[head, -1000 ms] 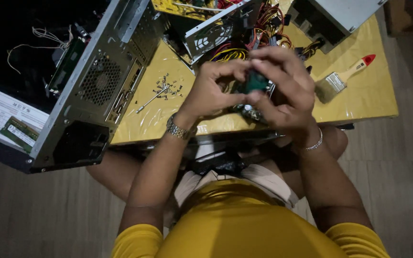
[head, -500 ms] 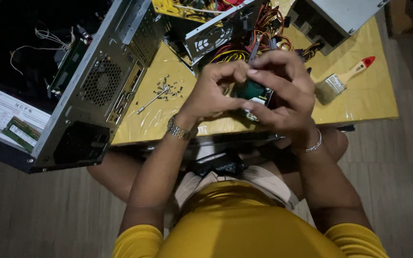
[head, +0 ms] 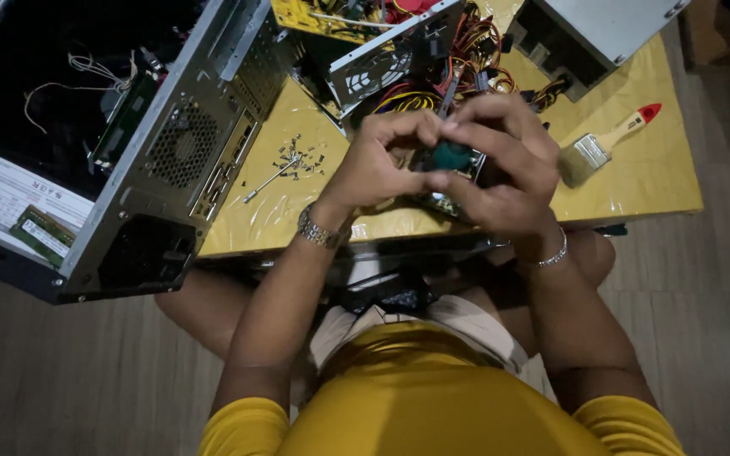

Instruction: Disassembling and cleaning a computer power supply unit using a screwdriver and brush

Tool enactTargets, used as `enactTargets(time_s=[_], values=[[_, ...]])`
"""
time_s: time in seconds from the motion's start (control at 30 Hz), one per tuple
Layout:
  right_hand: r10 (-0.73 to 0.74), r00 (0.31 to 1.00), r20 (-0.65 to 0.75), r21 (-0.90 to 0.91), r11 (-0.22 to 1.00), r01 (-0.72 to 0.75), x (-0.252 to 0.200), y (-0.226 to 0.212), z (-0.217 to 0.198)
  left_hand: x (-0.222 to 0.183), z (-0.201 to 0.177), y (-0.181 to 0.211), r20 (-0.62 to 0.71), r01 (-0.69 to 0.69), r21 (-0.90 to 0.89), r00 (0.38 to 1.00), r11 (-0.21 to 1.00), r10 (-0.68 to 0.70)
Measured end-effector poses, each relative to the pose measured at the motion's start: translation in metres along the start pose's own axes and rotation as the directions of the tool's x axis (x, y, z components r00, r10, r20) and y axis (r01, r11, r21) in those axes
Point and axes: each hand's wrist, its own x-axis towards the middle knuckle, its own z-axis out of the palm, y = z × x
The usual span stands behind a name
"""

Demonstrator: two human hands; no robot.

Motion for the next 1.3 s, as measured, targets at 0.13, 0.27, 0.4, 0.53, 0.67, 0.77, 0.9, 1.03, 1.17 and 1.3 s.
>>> enactTargets(time_s=[0.13, 0.27, 0.4, 0.53, 0.67, 0.77, 0.9, 1.03, 1.17, 1.3], values=[[0.035, 0.997, 0.07, 0.138, 0.989, -0.044, -0.001, -0.001, -0.006, 0.001, -0.003, -0.001, 0.07, -0.091, 0.036, 0.994, 0.995, 0.088], [0.024, 0.999, 0.045, 0.058, 0.998, -0.027, -0.002, 0.0, -0.003, 0.003, -0.003, -0.01, 0.05, -0.046, -0.017, 0.998, 0.999, 0.047], [0.046, 0.995, 0.083, 0.142, 0.988, -0.058, 0.003, -0.006, -0.003, 0.0, -0.004, -0.002, 0.028, -0.006, 0.021, 1.0, 1.0, 0.005], [-0.002, 1.0, 0.0, 0.008, 1.0, 0.002, 0.002, 0.001, -0.001, -0.002, -0.005, -0.012, 0.091, -0.023, -0.078, 0.995, 0.997, 0.03], [-0.163, 0.985, -0.063, 0.111, 0.979, 0.17, 0.007, 0.014, 0.003, 0.003, -0.009, -0.025, 0.047, -0.137, -0.087, 0.989, 0.987, 0.142], [-0.173, 0.982, -0.072, 0.099, 0.979, 0.179, 0.007, 0.014, 0.003, 0.004, -0.005, -0.023, 0.047, -0.119, -0.108, 0.991, 0.987, 0.125], [-0.112, 0.993, -0.047, 0.132, 0.984, 0.117, 0.018, 0.001, 0.003, 0.005, -0.006, -0.012, -0.011, -0.095, -0.021, 0.995, 0.995, 0.094], [-0.031, 0.998, -0.049, 0.025, 0.999, 0.032, 0.0, 0.009, -0.005, 0.002, -0.004, -0.013, -0.038, -0.055, -0.05, 0.998, 0.997, 0.053], [0.139, 0.981, 0.138, 0.033, 0.989, -0.145, -0.008, 0.002, -0.016, 0.001, -0.002, 0.003, 0.022, 0.06, 0.063, 0.998, 0.996, -0.061], [0.07, 0.986, 0.152, 0.222, 0.97, -0.103, -0.007, 0.011, -0.021, -0.004, -0.008, -0.008, 0.107, 0.006, 0.141, 0.994, 0.99, -0.021]])
